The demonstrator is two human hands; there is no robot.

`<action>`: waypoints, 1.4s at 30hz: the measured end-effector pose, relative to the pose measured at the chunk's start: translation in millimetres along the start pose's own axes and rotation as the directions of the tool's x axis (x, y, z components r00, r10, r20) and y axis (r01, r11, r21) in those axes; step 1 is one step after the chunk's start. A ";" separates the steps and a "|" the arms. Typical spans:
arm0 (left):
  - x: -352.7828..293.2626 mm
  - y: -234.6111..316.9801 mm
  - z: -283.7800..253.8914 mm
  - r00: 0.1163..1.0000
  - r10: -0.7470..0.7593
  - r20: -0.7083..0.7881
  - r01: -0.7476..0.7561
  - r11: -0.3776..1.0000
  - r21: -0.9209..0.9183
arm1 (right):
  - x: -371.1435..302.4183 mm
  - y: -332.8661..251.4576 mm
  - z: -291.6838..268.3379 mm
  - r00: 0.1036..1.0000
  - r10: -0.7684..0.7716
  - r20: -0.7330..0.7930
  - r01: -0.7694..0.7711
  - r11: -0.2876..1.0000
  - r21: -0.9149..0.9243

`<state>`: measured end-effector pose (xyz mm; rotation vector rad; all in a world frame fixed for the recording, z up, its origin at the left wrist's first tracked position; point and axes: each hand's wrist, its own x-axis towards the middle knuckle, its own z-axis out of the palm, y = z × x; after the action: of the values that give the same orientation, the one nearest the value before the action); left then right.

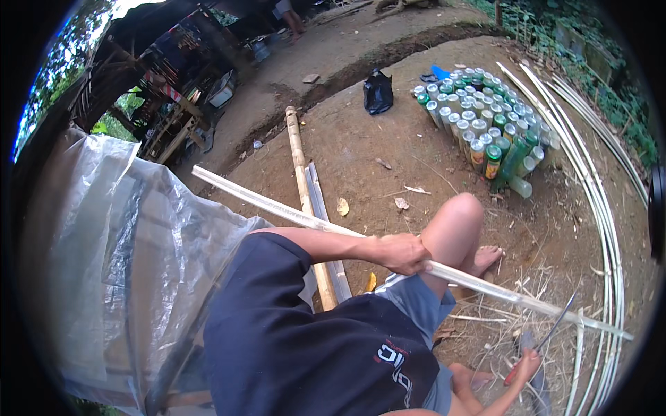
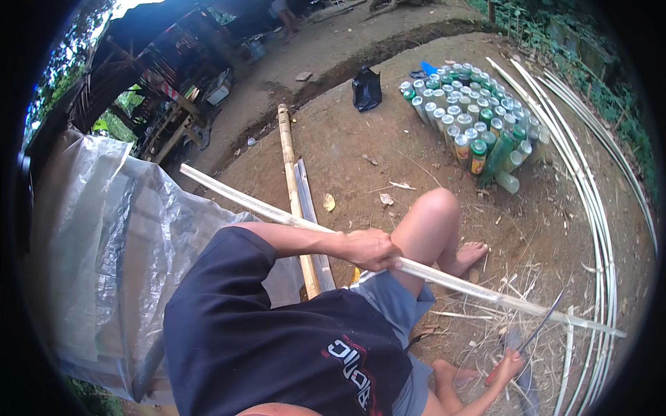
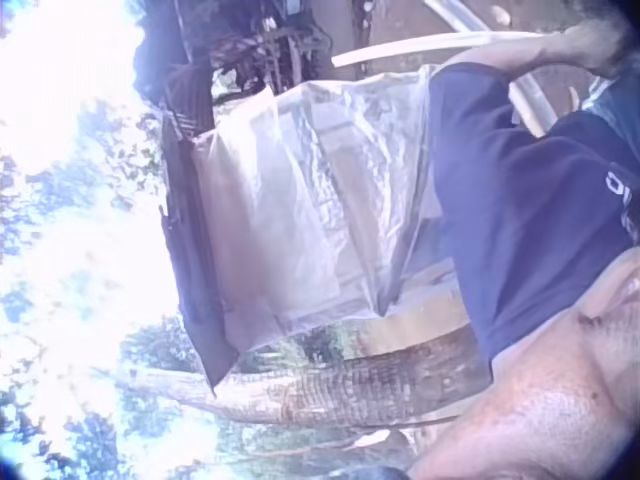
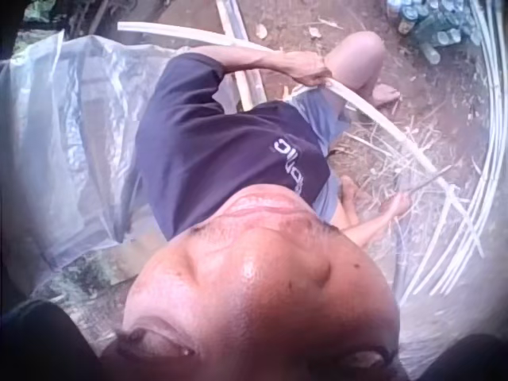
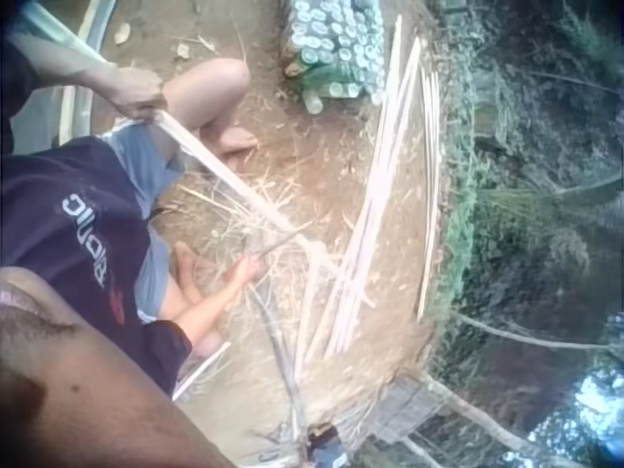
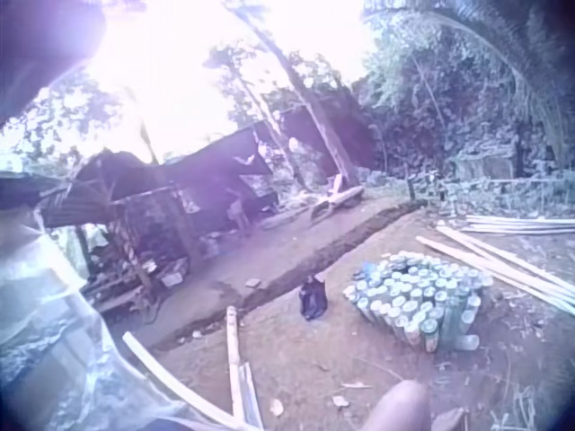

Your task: The person is using a blade to strip layers from a length of bamboo, repeatedly drawing the blade along the material to create thin strips.

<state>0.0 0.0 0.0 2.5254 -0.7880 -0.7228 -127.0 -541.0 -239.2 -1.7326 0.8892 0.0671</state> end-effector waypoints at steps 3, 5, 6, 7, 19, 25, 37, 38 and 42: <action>-9.3 -3.7 19.2 0.997 0.061 0.049 -0.055 0.993 -0.107 | -57.5 22.7 -5.5 0.997 0.049 -0.051 -0.054 0.995 -0.084; 3.6 -16.2 10.7 0.993 0.114 -0.029 -0.116 0.987 -0.114 | -31.8 21.4 23.8 0.995 -0.016 -0.096 0.008 0.997 -0.082; 10.9 -15.2 7.1 0.999 0.052 -0.014 -0.053 0.993 -0.110 | -17.0 15.4 28.0 0.994 -0.034 -0.103 0.030 0.999 -0.040; 10.7 -14.5 6.5 0.999 0.041 -0.017 -0.043 0.994 -0.097 | -17.8 20.5 34.6 0.994 -0.023 -0.107 0.024 1.000 0.004; 29.4 -11.2 -2.5 1.000 0.019 -0.017 -0.021 0.995 -0.101 | 49.2 82.9 43.5 0.991 0.091 -0.098 -0.088 0.996 0.031; 29.1 -8.1 -6.0 1.000 0.013 0.002 -0.012 0.995 -0.101 | 42.5 60.3 61.0 0.977 0.162 -0.137 -0.150 0.984 0.094; 29.1 -0.9 -0.7 0.998 0.046 -0.033 -0.044 0.998 0.033 | 30.0 30.2 66.1 0.982 0.181 -0.055 -0.165 0.962 0.217; 30.9 6.0 -9.2 1.000 0.031 -0.001 -0.030 0.988 0.148 | 27.4 26.8 63.6 0.984 0.174 -0.049 -0.158 0.961 0.227; 23.3 18.5 -27.5 0.974 -0.042 -0.224 0.100 0.962 0.255 | 7.9 40.3 72.5 0.977 0.204 -0.068 -0.184 0.958 0.220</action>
<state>24.9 -22.5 22.7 2.8245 -0.7630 -0.3720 -117.3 -487.0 -301.9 -1.4554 1.0923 0.0226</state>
